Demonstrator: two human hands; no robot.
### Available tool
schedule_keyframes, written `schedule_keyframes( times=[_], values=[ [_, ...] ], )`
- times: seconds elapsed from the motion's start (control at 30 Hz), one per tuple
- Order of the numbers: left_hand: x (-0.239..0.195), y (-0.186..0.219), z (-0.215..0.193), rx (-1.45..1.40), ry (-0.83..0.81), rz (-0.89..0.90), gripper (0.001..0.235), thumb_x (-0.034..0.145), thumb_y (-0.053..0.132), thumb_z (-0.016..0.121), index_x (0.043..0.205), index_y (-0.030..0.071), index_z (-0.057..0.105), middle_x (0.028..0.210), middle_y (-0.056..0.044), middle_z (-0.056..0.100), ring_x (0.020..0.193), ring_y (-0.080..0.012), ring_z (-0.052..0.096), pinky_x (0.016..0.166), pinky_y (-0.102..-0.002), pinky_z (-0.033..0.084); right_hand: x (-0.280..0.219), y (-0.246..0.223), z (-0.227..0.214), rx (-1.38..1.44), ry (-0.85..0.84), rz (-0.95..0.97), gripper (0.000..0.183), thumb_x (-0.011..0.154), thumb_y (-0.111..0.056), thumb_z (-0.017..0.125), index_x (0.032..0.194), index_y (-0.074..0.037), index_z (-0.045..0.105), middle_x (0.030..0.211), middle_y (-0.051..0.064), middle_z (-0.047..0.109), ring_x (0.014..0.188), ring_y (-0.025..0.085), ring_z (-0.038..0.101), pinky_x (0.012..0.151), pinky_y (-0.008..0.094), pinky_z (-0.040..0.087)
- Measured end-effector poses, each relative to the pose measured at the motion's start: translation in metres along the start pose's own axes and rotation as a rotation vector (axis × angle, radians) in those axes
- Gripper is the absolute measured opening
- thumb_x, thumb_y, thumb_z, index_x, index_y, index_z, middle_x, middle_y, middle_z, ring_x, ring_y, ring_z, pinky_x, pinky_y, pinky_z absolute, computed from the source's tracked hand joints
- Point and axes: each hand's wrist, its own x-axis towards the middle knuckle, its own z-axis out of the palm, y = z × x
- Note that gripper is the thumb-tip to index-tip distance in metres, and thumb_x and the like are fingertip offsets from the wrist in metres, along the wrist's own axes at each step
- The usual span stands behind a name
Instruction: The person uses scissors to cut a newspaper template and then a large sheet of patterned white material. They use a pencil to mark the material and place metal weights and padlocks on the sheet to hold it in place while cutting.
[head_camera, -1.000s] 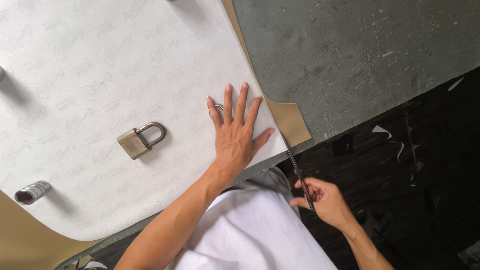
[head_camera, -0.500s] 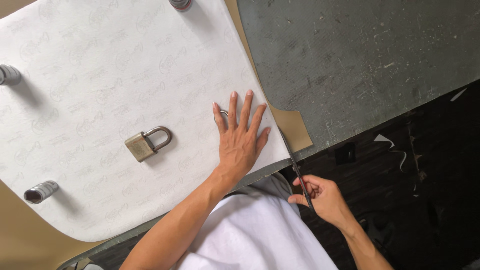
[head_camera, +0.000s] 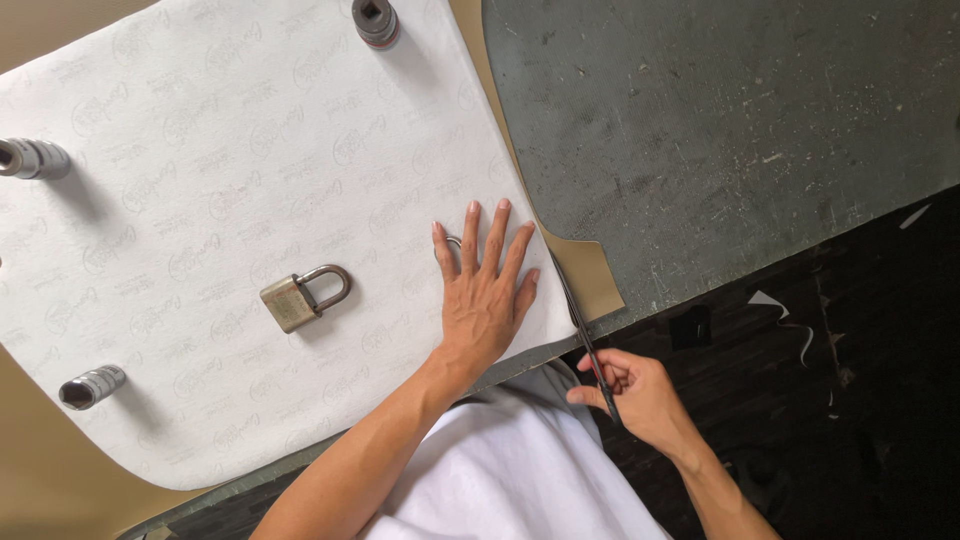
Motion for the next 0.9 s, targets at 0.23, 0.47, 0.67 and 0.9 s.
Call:
schedule_keyframes(
  times=[0.23,0.47,0.67,0.9],
  values=[
    [0.006,0.000,-0.007,-0.066,-0.006,-0.051,0.054,0.103,0.033,0.061,0.148,0.004,0.052,0.163,-0.011,0.035,0.156,-0.0363,0.021,0.126,-0.066,0.004,0.011,-0.020,0.005,0.015,-0.001,0.016,0.037,0.070,-0.018,0.091,0.097,0.000,0.072,0.058,-0.005,0.056,0.052,0.004,0.045,0.048,0.022,0.036],
    [0.061,-0.043,-0.005,-0.114,0.127,-0.009,0.053,0.096,0.035,0.071,0.141,0.011,0.058,0.159,-0.022,0.035,0.151,-0.0377,0.026,0.126,-0.062,0.005,0.011,-0.025,0.004,0.004,-0.002,0.026,0.038,0.070,-0.019,0.091,0.096,0.001,0.073,0.057,-0.003,0.057,0.050,0.005,0.047,0.048,0.022,0.037],
    [0.094,-0.071,-0.011,-0.120,0.172,0.008,0.062,0.091,0.041,0.078,0.142,0.013,0.057,0.158,-0.018,0.037,0.150,-0.0354,0.028,0.127,-0.062,0.005,0.023,-0.038,0.004,-0.110,0.026,-0.008,0.037,0.070,-0.025,0.092,0.093,-0.001,0.076,0.060,-0.003,0.055,0.054,0.005,0.042,0.049,0.022,0.036],
    [0.097,-0.072,-0.008,-0.073,0.184,-0.001,0.064,0.091,0.048,0.076,0.144,0.017,0.056,0.158,-0.013,0.038,0.150,-0.0315,0.028,0.129,-0.060,0.004,0.026,-0.047,0.003,-0.048,-0.001,-0.001,0.035,0.071,-0.026,0.090,0.091,-0.001,0.076,0.062,-0.004,0.061,0.055,0.005,0.046,0.051,0.022,0.039]
  ],
)
